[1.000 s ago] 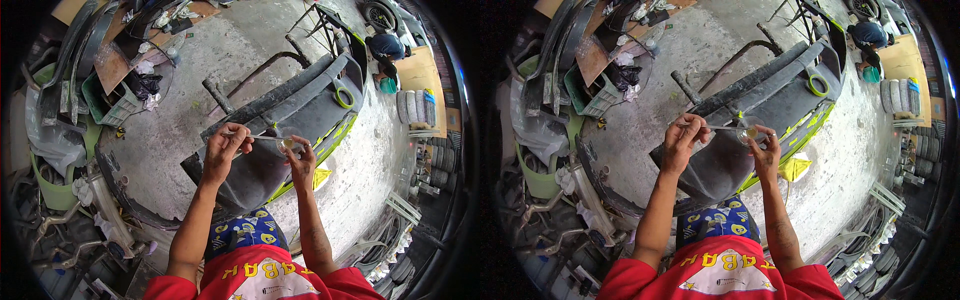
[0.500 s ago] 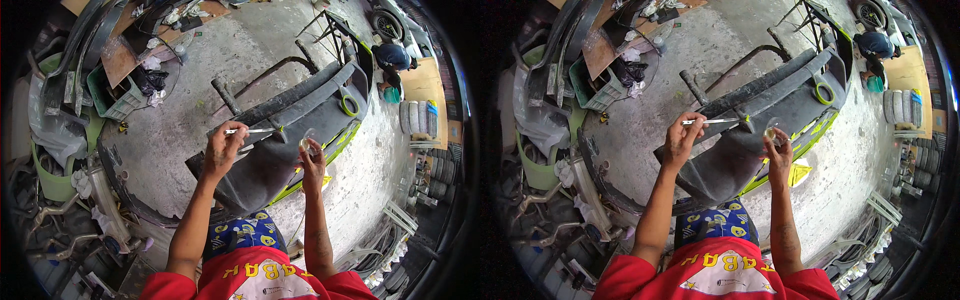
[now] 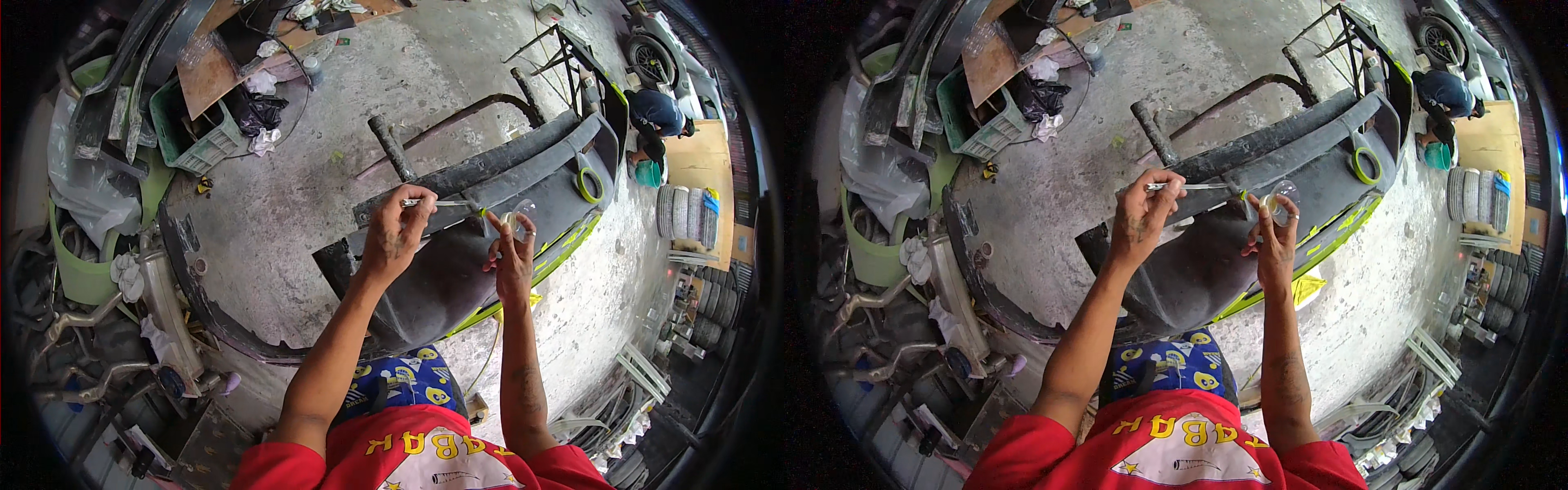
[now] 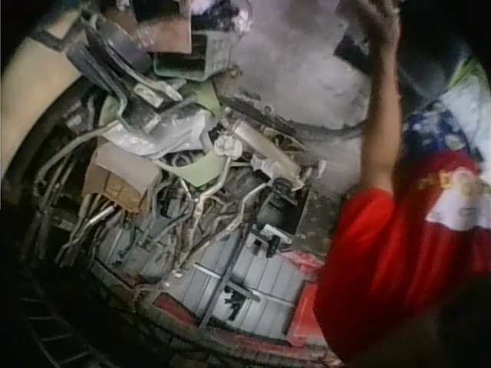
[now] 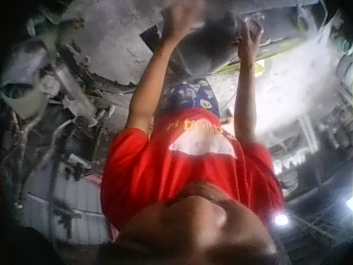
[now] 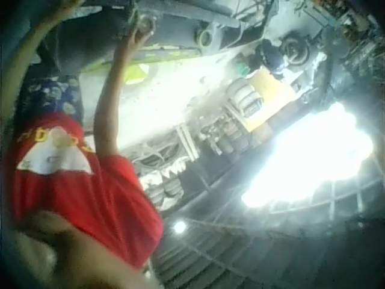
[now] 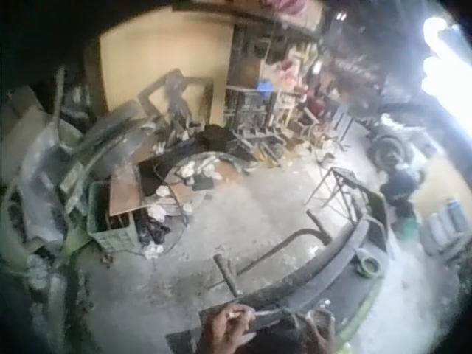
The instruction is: The person applies bright green masking tape to a car bumper using a small metal tool to press and smooth the tape. They repeatedly tear off pieces of tape and place them along the bumper's edges and contours.
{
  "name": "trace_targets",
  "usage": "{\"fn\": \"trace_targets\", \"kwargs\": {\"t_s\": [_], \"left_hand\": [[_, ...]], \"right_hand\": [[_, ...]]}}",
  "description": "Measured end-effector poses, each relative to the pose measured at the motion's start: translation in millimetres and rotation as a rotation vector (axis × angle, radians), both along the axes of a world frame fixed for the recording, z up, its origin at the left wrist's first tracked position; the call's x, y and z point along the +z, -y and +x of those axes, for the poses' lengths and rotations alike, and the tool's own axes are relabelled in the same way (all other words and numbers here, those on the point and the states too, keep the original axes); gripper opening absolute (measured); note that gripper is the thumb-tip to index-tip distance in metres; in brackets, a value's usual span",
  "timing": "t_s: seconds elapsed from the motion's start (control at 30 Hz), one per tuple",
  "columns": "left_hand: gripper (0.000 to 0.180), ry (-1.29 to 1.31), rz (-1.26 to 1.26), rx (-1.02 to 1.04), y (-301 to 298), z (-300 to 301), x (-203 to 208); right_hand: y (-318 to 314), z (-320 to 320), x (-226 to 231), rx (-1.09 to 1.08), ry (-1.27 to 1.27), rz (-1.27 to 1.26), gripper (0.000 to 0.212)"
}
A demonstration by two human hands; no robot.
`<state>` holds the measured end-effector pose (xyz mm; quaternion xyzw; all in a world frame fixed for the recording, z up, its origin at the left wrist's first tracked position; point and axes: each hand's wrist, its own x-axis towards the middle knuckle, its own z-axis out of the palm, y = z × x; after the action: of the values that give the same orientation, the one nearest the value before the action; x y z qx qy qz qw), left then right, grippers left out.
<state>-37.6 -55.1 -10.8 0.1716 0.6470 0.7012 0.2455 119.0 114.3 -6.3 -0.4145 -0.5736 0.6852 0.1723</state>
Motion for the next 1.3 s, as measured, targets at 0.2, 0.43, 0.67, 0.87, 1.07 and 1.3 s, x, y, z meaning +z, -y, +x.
{"fn": "trace_targets", "kwargs": {"t_s": [0.2, 0.43, 0.67, 0.87, 1.07, 1.3], "left_hand": [[0.017, -0.112, -0.040, -0.024, -14.9, 7.4, -0.9], [0.016, -0.110, -0.073, -0.066, -16.8, 8.2, 3.0], [0.015, -0.098, -0.073, -0.076, -19.0, 10.2, -1.0], [0.020, -0.108, -0.061, -0.050, -19.6, 12.8, 0.6], [0.021, -0.064, -0.031, -0.053, -18.5, 11.8, -1.5], [0.017, -0.073, -0.019, -0.049, -17.7, 12.7, -0.9]], "right_hand": [[5.6, -5.1, 2.0, 0.006, 0.017, 0.024, 0.041], [8.0, -7.5, 3.4, 0.019, 0.030, 0.041, 0.043], [6.3, -5.7, 1.3, 0.001, -0.017, 0.001, 0.040], [6.4, -7.6, 1.1, -0.013, 0.027, 0.020, 0.039], [7.1, -9.1, 2.8, -0.008, 0.026, 0.022, 0.041], [8.0, -10.0, 3.6, -0.012, 0.035, 0.045, 0.039]]}}
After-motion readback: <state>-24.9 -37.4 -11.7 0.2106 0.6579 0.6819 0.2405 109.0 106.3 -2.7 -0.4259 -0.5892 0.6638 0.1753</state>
